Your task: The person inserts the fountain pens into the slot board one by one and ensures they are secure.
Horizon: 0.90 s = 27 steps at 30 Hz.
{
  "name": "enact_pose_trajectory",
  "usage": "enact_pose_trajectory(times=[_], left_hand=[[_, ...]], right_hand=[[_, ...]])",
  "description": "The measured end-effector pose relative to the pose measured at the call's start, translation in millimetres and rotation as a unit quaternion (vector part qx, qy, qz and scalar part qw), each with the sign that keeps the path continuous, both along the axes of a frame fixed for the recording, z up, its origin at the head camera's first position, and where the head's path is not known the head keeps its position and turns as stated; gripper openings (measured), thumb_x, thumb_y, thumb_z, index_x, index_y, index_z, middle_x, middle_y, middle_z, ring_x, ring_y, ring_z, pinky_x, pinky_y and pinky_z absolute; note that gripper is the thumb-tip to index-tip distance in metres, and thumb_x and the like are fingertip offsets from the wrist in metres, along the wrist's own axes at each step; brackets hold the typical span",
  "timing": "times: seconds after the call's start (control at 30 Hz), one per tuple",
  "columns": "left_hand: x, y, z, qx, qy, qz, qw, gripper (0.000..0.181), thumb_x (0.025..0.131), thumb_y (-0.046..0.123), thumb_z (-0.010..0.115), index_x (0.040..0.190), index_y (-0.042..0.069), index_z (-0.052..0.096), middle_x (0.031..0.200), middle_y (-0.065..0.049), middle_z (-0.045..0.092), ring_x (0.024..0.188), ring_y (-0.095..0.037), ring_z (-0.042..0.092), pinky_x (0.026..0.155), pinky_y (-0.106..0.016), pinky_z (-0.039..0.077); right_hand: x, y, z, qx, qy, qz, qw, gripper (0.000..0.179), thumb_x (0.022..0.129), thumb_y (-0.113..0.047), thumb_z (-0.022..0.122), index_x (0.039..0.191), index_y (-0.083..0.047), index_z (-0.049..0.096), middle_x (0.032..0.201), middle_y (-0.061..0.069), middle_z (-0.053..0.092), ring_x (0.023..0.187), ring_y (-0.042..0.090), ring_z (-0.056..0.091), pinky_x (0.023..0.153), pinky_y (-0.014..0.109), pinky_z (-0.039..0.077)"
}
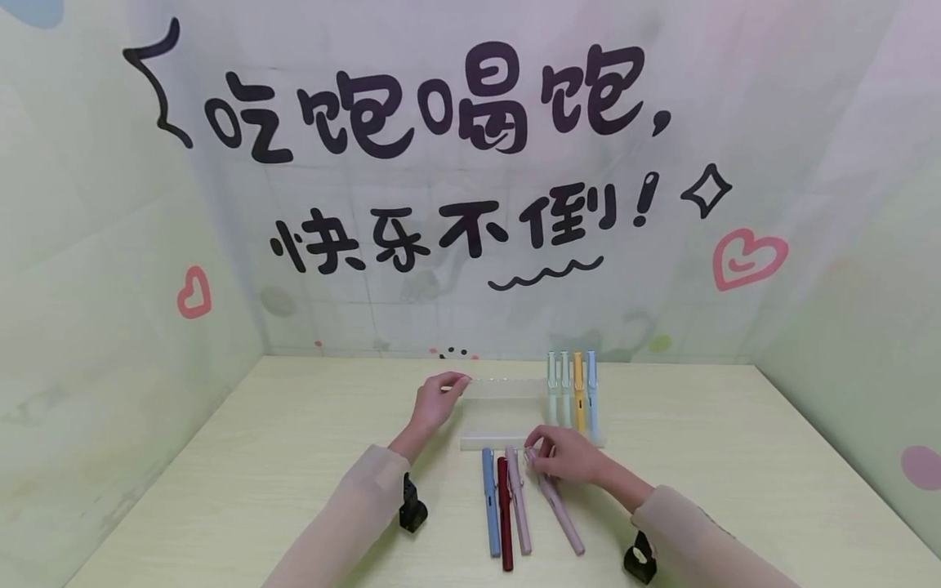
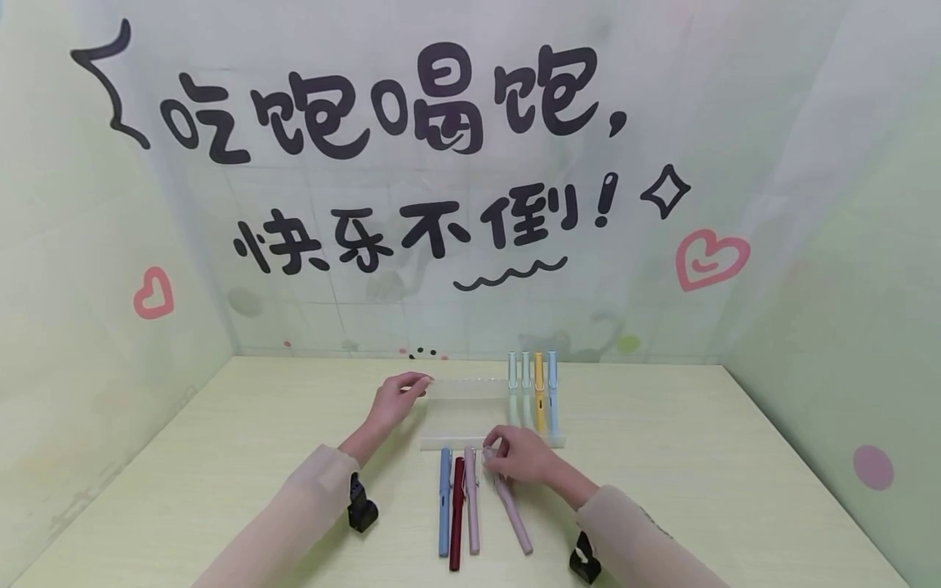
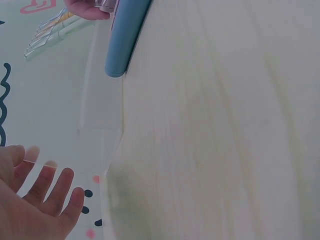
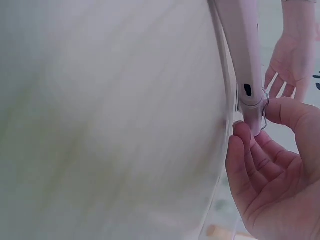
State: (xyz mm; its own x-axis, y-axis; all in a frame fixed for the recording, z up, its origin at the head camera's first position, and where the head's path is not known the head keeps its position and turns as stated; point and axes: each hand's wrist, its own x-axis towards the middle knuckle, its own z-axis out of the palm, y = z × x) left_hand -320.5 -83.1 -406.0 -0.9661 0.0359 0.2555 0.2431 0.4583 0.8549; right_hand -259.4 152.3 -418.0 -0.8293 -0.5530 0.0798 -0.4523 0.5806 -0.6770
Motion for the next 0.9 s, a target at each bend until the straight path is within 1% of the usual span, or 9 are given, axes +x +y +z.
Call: enact_pose_trajectory(times=[0.1,0.17,0.27,0.4,0.47,0.6,0.73,0.9], left_hand=[[0.3,0.0,0.7,0.001,0.002,-0.001,1.0,0.027,0.09,0.023,0.052,0.103,0.002,0.063,0.096,-0.01,0.061,0.087,-0.023,0.058,0.072,-0.033,0.048],[0.4,-0.1,0.9,0.003,0.002,-0.001,1.0,0.027,0.09,0.023,0.052,0.103,0.002,0.063,0.096,-0.01,0.061,0.086,-0.023,0.058,0.071,-0.032,0.048],[-0.1,0.2,0.5,0.004,0.0,0.001,1.0,0.026,0.09,0.023,0.053,0.102,0.003,0.064,0.096,-0.009,0.061,0.086,-0.023,0.058,0.071,-0.032,0.048],[-1.4,0.2,-0.8,0.003,-0.004,0.004,1.0,0.026,0.09,0.024,0.053,0.103,0.004,0.064,0.097,-0.009,0.061,0.088,-0.023,0.058,0.072,-0.033,0.048],[-1.9,0.2,-0.8,0.003,-0.006,0.004,1.0,0.026,0.09,0.024,0.053,0.103,0.004,0.064,0.097,-0.009,0.061,0.088,-0.023,0.058,0.072,-0.033,0.048],[-1.8,0.2,-0.6,0.004,-0.008,0.005,0.9999,0.026,0.089,0.024,0.053,0.103,0.004,0.064,0.097,-0.009,0.061,0.088,-0.023,0.058,0.072,-0.033,0.048],[-1.0,0.0,-0.2,0.002,-0.002,0.004,1.0,0.027,0.09,0.024,0.053,0.102,0.003,0.064,0.097,-0.01,0.061,0.088,-0.024,0.058,0.071,-0.033,0.048],[0.0,0.1,1.0,0.005,0.0,0.004,1.0,0.027,0.09,0.024,0.053,0.102,0.003,0.064,0.097,-0.01,0.061,0.087,-0.025,0.059,0.07,-0.033,0.049]], right_hand=[[-1.1,2.0,1.1,-0.018,-0.017,-0.002,0.9997,0.021,0.079,-0.005,0.059,0.1,-0.002,0.055,0.069,0.0,0.054,0.053,0.013,0.052,0.045,0.026,0.045],[-2.2,3.6,2.8,-0.039,-0.03,0.0,0.9988,0.022,0.08,-0.004,0.059,0.101,-0.001,0.055,0.07,0.002,0.055,0.054,0.015,0.052,0.046,0.027,0.046],[3.7,3.2,17.6,-0.08,-0.053,0.008,0.9954,0.023,0.081,0.0,0.057,0.103,0.004,0.053,0.072,0.008,0.056,0.056,0.021,0.054,0.048,0.033,0.048],[11.4,2.0,36.0,-0.112,-0.068,0.013,0.9912,0.023,0.083,0.004,0.053,0.105,0.009,0.05,0.074,0.013,0.056,0.059,0.028,0.053,0.051,0.037,0.048],[10.6,2.8,37.8,-0.119,-0.071,0.009,0.9903,0.023,0.084,0.003,0.053,0.106,0.009,0.05,0.074,0.013,0.056,0.059,0.028,0.053,0.051,0.037,0.048],[9.7,3.7,41.7,-0.129,-0.073,-0.001,0.989,0.024,0.084,0.003,0.052,0.107,0.008,0.05,0.076,0.014,0.057,0.061,0.031,0.054,0.053,0.04,0.049],[8.1,5.4,46.1,-0.142,-0.074,-0.01,0.9871,0.025,0.084,0.003,0.052,0.108,0.009,0.05,0.077,0.017,0.056,0.063,0.035,0.054,0.055,0.042,0.049],[-0.2,10.6,45.5,-0.154,-0.069,-0.016,0.9856,0.026,0.085,0.002,0.051,0.11,0.009,0.049,0.077,0.016,0.057,0.062,0.034,0.055,0.055,0.042,0.049]])
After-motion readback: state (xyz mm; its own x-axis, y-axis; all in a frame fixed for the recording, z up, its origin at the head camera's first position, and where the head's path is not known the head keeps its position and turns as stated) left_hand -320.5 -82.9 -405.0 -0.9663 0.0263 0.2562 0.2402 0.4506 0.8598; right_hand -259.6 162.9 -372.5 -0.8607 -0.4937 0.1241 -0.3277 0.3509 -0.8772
